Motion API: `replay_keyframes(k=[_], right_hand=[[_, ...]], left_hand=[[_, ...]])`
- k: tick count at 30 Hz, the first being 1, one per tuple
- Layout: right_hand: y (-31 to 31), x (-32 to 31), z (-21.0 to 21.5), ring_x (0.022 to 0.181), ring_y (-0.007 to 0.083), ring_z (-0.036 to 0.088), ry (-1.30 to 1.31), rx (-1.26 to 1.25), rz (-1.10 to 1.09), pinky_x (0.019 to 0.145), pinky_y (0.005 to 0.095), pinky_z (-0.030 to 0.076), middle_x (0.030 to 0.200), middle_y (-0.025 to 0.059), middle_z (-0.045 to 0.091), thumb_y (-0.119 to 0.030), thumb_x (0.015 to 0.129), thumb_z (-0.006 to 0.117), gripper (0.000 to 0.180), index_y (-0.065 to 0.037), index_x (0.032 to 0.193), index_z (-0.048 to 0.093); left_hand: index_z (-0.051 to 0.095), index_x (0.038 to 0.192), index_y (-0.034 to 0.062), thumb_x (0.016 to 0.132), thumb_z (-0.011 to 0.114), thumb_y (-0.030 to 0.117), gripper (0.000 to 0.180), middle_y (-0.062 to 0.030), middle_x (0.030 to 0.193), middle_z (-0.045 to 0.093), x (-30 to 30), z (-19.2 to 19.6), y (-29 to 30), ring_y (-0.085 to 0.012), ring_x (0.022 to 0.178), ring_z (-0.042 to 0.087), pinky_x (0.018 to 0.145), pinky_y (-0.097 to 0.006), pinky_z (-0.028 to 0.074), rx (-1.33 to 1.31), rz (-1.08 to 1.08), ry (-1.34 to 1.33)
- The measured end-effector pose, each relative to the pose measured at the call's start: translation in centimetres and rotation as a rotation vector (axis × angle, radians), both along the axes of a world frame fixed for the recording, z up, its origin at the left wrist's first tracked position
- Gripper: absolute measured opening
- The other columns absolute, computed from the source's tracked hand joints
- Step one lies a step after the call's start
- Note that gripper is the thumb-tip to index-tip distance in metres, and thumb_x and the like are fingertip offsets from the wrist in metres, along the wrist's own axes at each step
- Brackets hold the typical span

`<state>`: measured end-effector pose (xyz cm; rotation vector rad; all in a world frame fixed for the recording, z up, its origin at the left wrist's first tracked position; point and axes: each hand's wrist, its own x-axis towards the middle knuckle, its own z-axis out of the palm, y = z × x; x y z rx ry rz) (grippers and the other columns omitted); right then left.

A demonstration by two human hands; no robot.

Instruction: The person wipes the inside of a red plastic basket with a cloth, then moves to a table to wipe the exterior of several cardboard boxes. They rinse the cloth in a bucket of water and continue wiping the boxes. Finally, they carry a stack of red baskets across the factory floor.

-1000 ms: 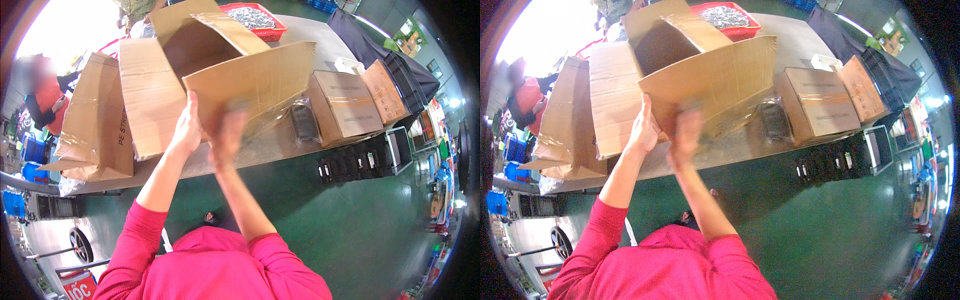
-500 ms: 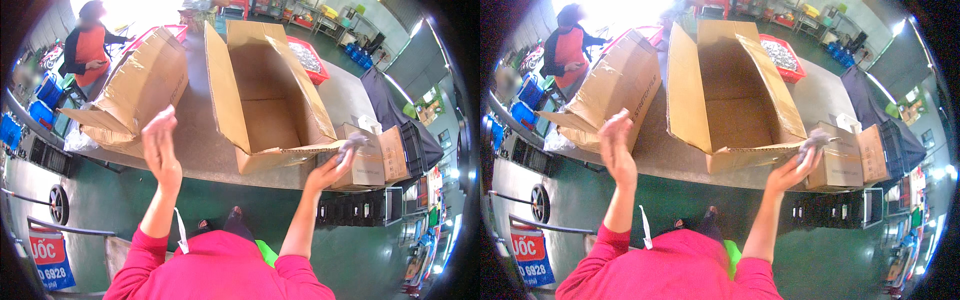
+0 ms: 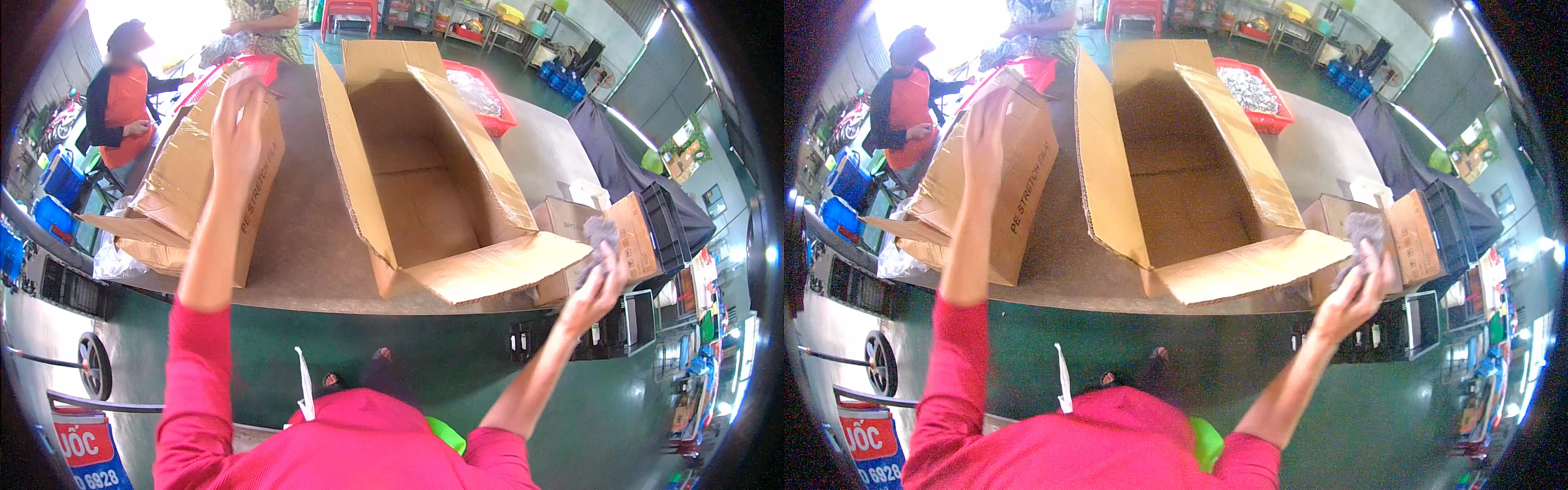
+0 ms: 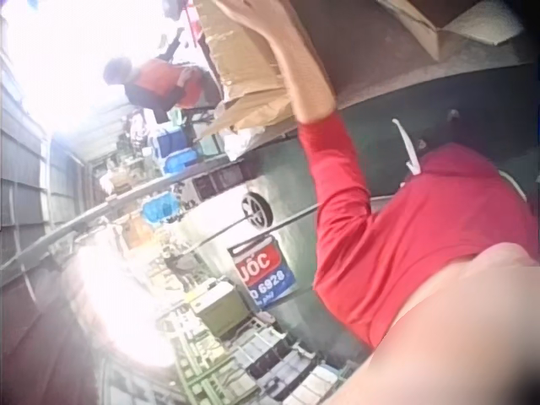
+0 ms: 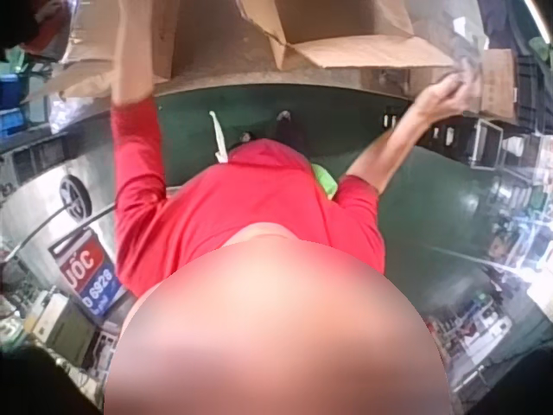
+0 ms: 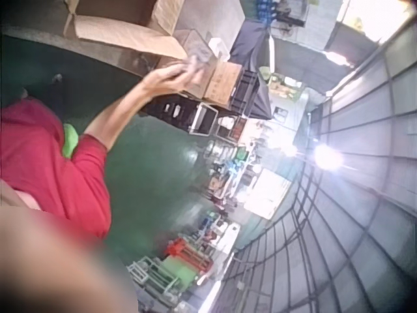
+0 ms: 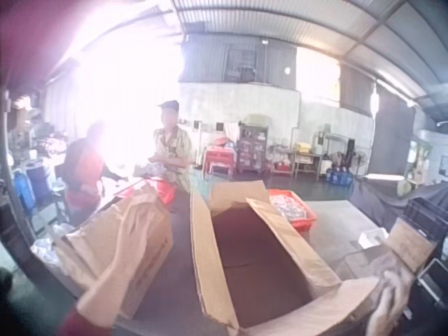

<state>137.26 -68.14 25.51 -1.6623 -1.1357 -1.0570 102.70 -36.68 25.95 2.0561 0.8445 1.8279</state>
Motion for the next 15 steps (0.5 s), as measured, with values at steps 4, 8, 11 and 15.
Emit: replay_keyframes(k=[4, 8, 11, 15], right_hand=[[4.5, 0.8, 8.2, 0.096, 0.0295, 0.059, 0.017, -0.54, 0.019, 0.082, 0.038, 0.047, 0.101, 0.0176, 0.061, -0.046, 0.09, 0.053, 0.051, 0.002, 0.091, 0.069], [13.8, -0.9, 5.0, 0.098, 0.0246, 0.053, -0.388, -1.246, -0.315, 0.081, 0.0388, 0.043, 0.103, 0.0104, 0.059, -0.07, 0.075, 0.052, 0.066, -0.009, 0.089, 0.073], [17.3, -1.0, 0.6, 0.104, 0.0267, 0.051, -0.461, -1.609, -0.356, 0.081, 0.0411, 0.04, 0.109, 0.0087, 0.057, -0.068, 0.078, 0.051, 0.061, -0.015, 0.098, 0.073], [18.7, 0.7, -0.2, 0.106, 0.0256, 0.051, -0.316, -1.671, -0.478, 0.083, 0.0415, 0.041, 0.109, 0.0068, 0.058, -0.039, 0.081, 0.062, 0.033, -0.012, 0.097, 0.072]], left_hand=[[0.063, 0.111, 0.0052, 0.09, 0.053, 0.023, 0.029, -0.0078, 0.106, 0.065, 8.8, 8.4, 13.2, -0.0156, 0.101, 0.059, 0.082, -0.029, 0.046, -0.104, -0.201, 0.181], [0.068, 0.099, 0.0057, 0.085, 0.051, 0.025, 0.029, -0.0122, 0.094, 0.067, 17.1, 10.1, 23.5, -0.0234, 0.088, 0.062, 0.075, -0.035, 0.049, -0.138, 0.089, 0.687], [0.064, 0.106, 0.003, 0.081, 0.053, 0.027, 0.036, -0.0154, 0.108, 0.065, 20.6, 7.0, 29.6, -0.0284, 0.102, 0.061, 0.086, -0.037, 0.048, -0.61, 0.174, 0.243], [0.056, 0.116, 0.0042, 0.08, 0.054, 0.035, 0.048, -0.0168, 0.116, 0.061, 22.6, 1.2, 37.1, -0.0287, 0.109, 0.059, 0.091, -0.039, 0.045, -0.974, 0.068, -0.04]])
